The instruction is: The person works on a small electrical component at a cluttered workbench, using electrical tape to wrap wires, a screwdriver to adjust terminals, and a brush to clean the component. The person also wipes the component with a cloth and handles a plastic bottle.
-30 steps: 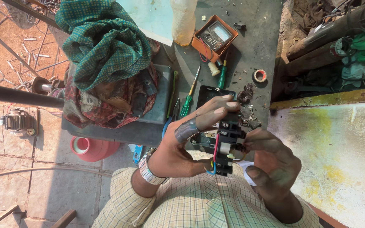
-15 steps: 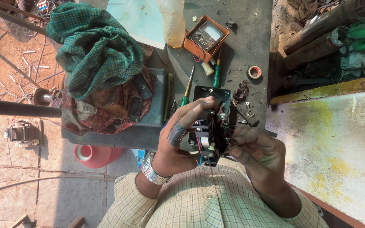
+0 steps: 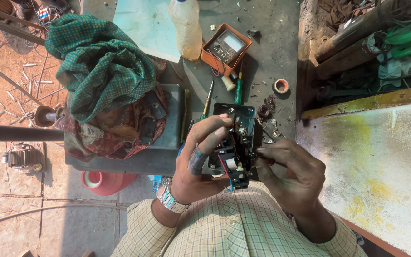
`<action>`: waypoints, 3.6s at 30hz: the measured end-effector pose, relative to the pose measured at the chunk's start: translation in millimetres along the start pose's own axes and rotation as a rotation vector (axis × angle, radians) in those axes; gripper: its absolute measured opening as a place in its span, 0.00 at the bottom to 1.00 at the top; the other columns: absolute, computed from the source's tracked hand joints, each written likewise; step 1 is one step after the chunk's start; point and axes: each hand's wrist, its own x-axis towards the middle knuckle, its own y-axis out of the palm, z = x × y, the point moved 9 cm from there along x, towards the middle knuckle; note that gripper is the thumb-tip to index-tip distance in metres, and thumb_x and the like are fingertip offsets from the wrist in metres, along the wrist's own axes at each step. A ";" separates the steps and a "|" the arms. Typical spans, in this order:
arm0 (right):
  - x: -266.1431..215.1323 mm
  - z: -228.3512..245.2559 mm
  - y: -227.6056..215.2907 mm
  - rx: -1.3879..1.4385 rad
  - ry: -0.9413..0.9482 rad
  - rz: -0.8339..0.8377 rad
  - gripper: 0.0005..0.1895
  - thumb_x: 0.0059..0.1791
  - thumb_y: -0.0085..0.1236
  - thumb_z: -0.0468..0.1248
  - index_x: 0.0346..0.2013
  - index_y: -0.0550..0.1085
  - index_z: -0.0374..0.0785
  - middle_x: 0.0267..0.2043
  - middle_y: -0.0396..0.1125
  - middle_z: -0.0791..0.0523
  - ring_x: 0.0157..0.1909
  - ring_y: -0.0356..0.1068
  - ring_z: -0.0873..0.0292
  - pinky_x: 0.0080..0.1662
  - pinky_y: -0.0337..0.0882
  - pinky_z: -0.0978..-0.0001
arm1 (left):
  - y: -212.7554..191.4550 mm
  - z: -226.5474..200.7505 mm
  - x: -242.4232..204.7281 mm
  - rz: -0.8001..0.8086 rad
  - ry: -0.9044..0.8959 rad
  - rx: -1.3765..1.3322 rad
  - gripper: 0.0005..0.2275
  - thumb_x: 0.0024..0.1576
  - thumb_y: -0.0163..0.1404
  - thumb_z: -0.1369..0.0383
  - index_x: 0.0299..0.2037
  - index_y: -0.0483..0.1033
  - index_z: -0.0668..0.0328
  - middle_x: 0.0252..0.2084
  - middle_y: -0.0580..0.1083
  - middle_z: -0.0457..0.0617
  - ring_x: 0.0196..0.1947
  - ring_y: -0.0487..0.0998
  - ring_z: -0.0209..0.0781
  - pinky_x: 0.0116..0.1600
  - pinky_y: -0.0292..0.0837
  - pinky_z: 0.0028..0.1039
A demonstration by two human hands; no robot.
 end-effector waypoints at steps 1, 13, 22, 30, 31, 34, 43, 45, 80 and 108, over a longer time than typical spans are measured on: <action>3.2 1.5 0.2 -0.020 -0.028 0.006 0.09 0.49 0.64 0.28 0.43 0.76 0.28 0.38 0.74 0.51 0.37 0.75 0.63 0.36 0.74 0.78 | 0.0 -0.3 2.0 0.010 0.022 0.020 0.43 0.45 0.71 0.74 0.71 0.58 0.57 0.70 0.64 0.59 0.72 0.69 0.60 0.70 0.69 0.43; -22.9 -111.2 28.3 0.999 0.683 0.004 0.06 0.52 0.55 0.28 0.38 0.79 0.28 0.31 0.72 0.52 0.27 0.68 0.65 0.30 0.68 0.74 | 9.6 38.3 1.7 -0.046 -0.207 -0.155 0.41 0.48 0.69 0.77 0.71 0.59 0.56 0.71 0.66 0.58 0.73 0.70 0.52 0.66 0.80 0.35; 2.8 -86.9 -10.0 0.434 0.339 -0.117 0.02 0.53 0.60 0.27 0.37 0.74 0.34 0.36 0.70 0.55 0.34 0.65 0.69 0.36 0.67 0.78 | 12.0 57.4 -7.0 -0.036 -0.319 -0.262 0.41 0.49 0.67 0.73 0.74 0.57 0.53 0.73 0.64 0.55 0.71 0.70 0.46 0.67 0.79 0.34; 10.0 -75.4 4.3 0.327 0.231 0.126 0.09 0.50 0.61 0.30 0.45 0.76 0.32 0.49 0.72 0.52 0.48 0.72 0.61 0.46 0.74 0.71 | 10.0 54.3 -2.4 0.010 -0.279 -0.096 0.44 0.45 0.69 0.75 0.72 0.58 0.54 0.72 0.64 0.54 0.73 0.70 0.48 0.65 0.79 0.32; 12.0 -79.9 -4.5 0.301 0.185 0.079 0.05 0.53 0.61 0.30 0.43 0.76 0.34 0.48 0.73 0.53 0.48 0.74 0.61 0.47 0.76 0.70 | 9.6 53.4 -2.3 0.006 -0.258 -0.076 0.44 0.45 0.71 0.74 0.72 0.57 0.54 0.72 0.63 0.54 0.72 0.70 0.47 0.64 0.80 0.32; 24.7 -108.7 -43.9 0.098 0.094 -0.049 0.07 0.58 0.62 0.31 0.36 0.77 0.38 0.44 0.76 0.54 0.44 0.77 0.62 0.47 0.79 0.72 | -3.0 61.7 -6.5 -0.110 -0.290 -0.158 0.45 0.46 0.69 0.78 0.75 0.56 0.57 0.69 0.62 0.56 0.70 0.69 0.48 0.71 0.75 0.39; -2.0 -244.6 -63.3 -0.662 0.643 0.102 0.08 0.51 0.69 0.40 0.39 0.83 0.38 0.38 0.79 0.52 0.38 0.77 0.59 0.43 0.74 0.66 | -57.0 100.4 -38.4 -0.427 -0.548 -0.221 0.52 0.46 0.70 0.72 0.77 0.42 0.57 0.67 0.67 0.55 0.62 0.74 0.43 0.66 0.77 0.34; 14.1 -242.4 -37.8 -0.490 0.392 0.095 0.09 0.50 0.67 0.36 0.46 0.82 0.40 0.44 0.78 0.52 0.43 0.78 0.59 0.46 0.76 0.65 | -61.5 115.1 -49.5 -0.525 -0.597 -0.421 0.50 0.49 0.69 0.72 0.79 0.44 0.58 0.69 0.67 0.58 0.65 0.73 0.45 0.69 0.74 0.34; 68.3 9.2 -17.8 0.501 -0.144 -0.396 0.17 0.60 0.39 0.52 0.61 0.54 0.54 0.26 0.58 0.52 0.13 0.58 0.59 0.18 0.64 0.64 | -12.2 69.4 -7.3 -0.054 -0.310 -0.396 0.42 0.47 0.68 0.78 0.71 0.56 0.56 0.68 0.62 0.52 0.73 0.64 0.43 0.77 0.61 0.33; 90.3 41.5 63.1 0.656 -0.215 0.313 0.29 0.58 0.33 0.66 0.40 0.69 0.45 0.24 0.67 0.54 0.18 0.66 0.60 0.28 0.72 0.64 | 15.8 52.8 -41.0 0.069 -0.569 -1.096 0.49 0.44 0.66 0.83 0.79 0.53 0.65 0.64 0.71 0.49 0.65 0.71 0.37 0.72 0.67 0.32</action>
